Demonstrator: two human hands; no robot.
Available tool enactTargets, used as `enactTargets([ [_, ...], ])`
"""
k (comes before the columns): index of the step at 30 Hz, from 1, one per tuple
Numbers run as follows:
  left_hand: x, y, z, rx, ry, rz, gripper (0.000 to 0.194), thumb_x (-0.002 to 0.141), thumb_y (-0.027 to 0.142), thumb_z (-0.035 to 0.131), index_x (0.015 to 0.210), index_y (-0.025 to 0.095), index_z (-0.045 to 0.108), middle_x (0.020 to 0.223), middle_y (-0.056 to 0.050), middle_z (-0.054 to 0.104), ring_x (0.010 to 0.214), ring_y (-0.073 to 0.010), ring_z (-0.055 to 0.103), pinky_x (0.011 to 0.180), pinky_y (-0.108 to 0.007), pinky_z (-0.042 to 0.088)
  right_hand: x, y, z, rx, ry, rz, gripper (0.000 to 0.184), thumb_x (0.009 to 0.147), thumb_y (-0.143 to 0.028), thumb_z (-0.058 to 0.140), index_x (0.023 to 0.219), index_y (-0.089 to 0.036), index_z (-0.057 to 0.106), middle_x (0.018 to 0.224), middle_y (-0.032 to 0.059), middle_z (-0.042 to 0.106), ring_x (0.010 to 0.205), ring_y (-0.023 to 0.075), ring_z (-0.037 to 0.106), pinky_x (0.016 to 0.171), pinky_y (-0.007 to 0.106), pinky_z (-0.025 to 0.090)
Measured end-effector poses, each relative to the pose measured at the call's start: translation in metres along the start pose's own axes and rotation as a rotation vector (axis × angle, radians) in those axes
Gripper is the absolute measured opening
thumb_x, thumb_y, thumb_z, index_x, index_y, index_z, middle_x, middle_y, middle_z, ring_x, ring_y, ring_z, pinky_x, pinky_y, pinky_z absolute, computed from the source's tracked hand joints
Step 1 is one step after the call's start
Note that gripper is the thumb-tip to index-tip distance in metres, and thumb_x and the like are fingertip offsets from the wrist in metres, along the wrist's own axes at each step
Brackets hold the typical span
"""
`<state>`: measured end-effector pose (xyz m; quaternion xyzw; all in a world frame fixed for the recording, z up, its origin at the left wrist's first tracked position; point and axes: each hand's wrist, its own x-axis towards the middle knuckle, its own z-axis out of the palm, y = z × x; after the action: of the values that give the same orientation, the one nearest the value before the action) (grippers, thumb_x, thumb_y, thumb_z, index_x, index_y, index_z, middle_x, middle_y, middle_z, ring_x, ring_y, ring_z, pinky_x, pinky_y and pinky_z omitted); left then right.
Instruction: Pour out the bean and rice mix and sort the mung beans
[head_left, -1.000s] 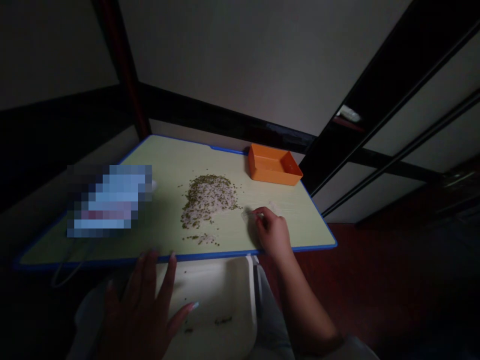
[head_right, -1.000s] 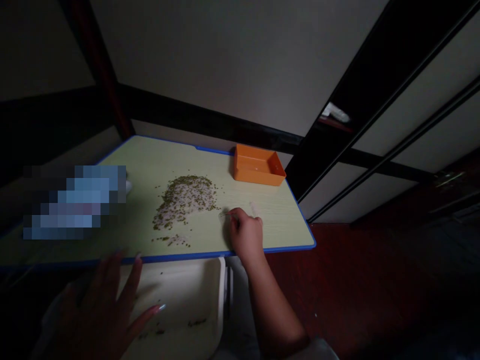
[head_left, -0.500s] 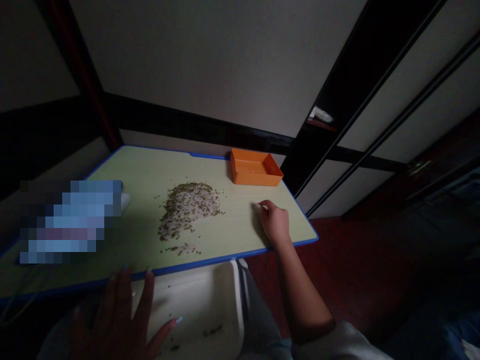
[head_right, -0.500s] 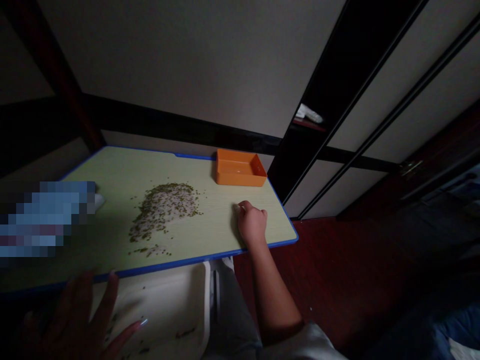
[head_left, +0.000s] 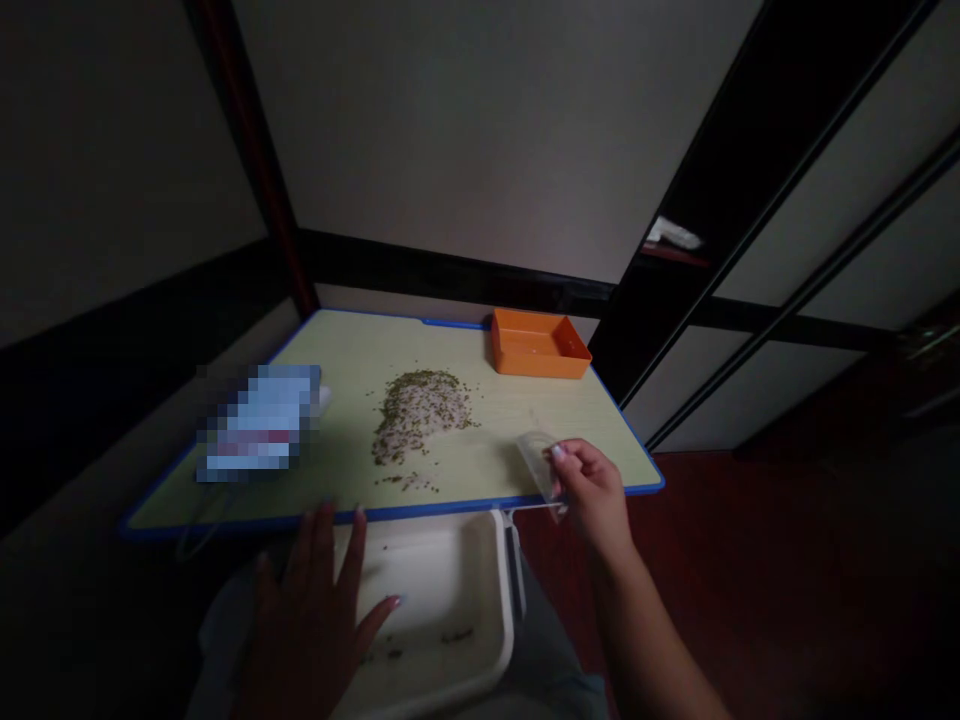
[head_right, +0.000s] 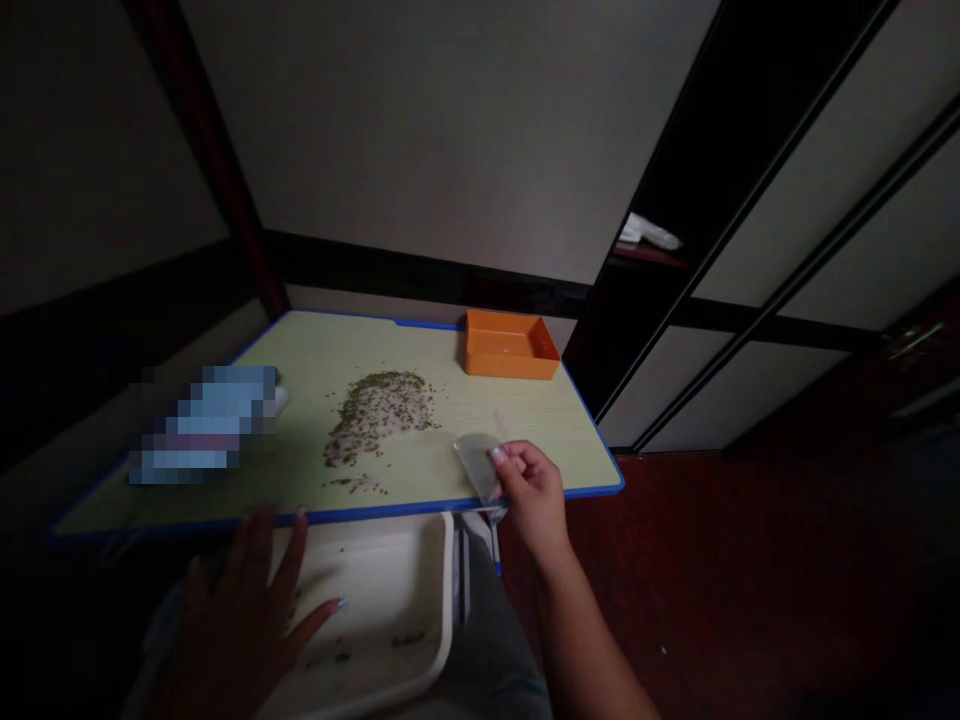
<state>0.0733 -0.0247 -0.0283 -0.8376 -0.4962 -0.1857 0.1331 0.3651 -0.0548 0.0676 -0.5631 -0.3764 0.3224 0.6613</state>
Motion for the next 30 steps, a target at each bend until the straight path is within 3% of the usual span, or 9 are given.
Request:
enactTargets([
  [2,-0.001,-0.002,0.002,0.027,-0.002,-0.001,0.082,0.086,0.047,0.042,0.152,0.013,0.004,0.164,-0.027,0.002,0.153,-0.0406,0.005,0.115,-0.073,0.017,-0.022,0.01,0.005,0.104,-0.092,0.084,0.044,0.082,-0.057,0.067,0.063,-0.02,0.052,0.044,-0.0067,0.047,0.041,0.0074,0.037,0.046,0.021,0.03],
  [4,-0.001,-0.004,0.004,0.052,-0.008,0.004,0.088,0.084,0.051,0.047,0.152,0.013,0.006,0.164,-0.028,0.004,0.153,-0.0417,0.008,0.115,-0.072,0.019,-0.042,0.026,0.011,0.123,-0.189,0.154,0.048,0.084,-0.061,0.063,0.063,-0.02,0.05,0.045,-0.0055,0.05,0.042,0.0077,0.038,0.047,0.021,0.031],
  [9,-0.001,-0.005,0.002,0.082,-0.018,0.005,0.093,0.078,0.052,0.057,0.151,0.013,0.015,0.162,-0.03,0.011,0.149,-0.0452,0.021,0.113,-0.072,0.023,-0.066,0.065,0.024,0.046,-0.177,0.142,0.055,0.08,-0.068,0.064,0.058,-0.02,0.046,0.052,-0.0049,0.049,0.05,0.0085,0.04,0.054,0.022,0.033],
  [15,-0.011,0.005,-0.004,0.07,-0.057,-0.023,0.084,0.08,0.045,0.058,0.15,0.018,0.021,0.163,-0.025,0.016,0.15,-0.0401,0.024,0.115,-0.07,0.021,-0.066,0.073,0.036,0.013,-0.326,0.137,0.055,0.08,-0.071,0.06,0.061,-0.022,0.045,0.052,-0.0047,0.051,0.051,0.0105,0.045,0.057,0.025,0.036],
  [20,-0.016,0.012,-0.005,0.06,-0.146,-0.022,0.079,0.076,0.037,0.063,0.147,0.028,0.03,0.163,-0.017,0.022,0.151,-0.0358,0.022,0.118,-0.068,0.014,-0.061,0.073,0.038,-0.103,-0.37,0.116,0.061,0.075,-0.076,0.059,0.056,-0.022,0.04,0.051,-0.0064,0.043,0.051,0.0091,0.036,0.054,0.024,0.029],
  [24,-0.014,0.011,-0.006,0.057,-0.214,-0.046,0.077,0.076,0.036,0.063,0.146,0.031,0.031,0.164,-0.015,0.022,0.152,-0.0342,0.021,0.119,-0.067,0.012,-0.055,0.076,0.037,-0.117,-0.438,0.165,0.061,0.076,-0.079,0.055,0.057,-0.023,0.04,0.048,-0.0059,0.048,0.048,0.009,0.036,0.053,0.024,0.03],
  [30,-0.013,0.009,-0.019,0.067,-0.302,-0.129,0.096,0.06,0.045,0.074,0.145,0.034,0.031,0.165,-0.014,0.014,0.153,-0.0424,0.009,0.115,-0.075,0.008,-0.052,0.083,0.047,-0.162,-0.487,0.161,0.059,0.078,-0.078,0.053,0.059,-0.023,0.044,0.047,-0.0041,0.052,0.045,0.0097,0.039,0.051,0.024,0.032],
])
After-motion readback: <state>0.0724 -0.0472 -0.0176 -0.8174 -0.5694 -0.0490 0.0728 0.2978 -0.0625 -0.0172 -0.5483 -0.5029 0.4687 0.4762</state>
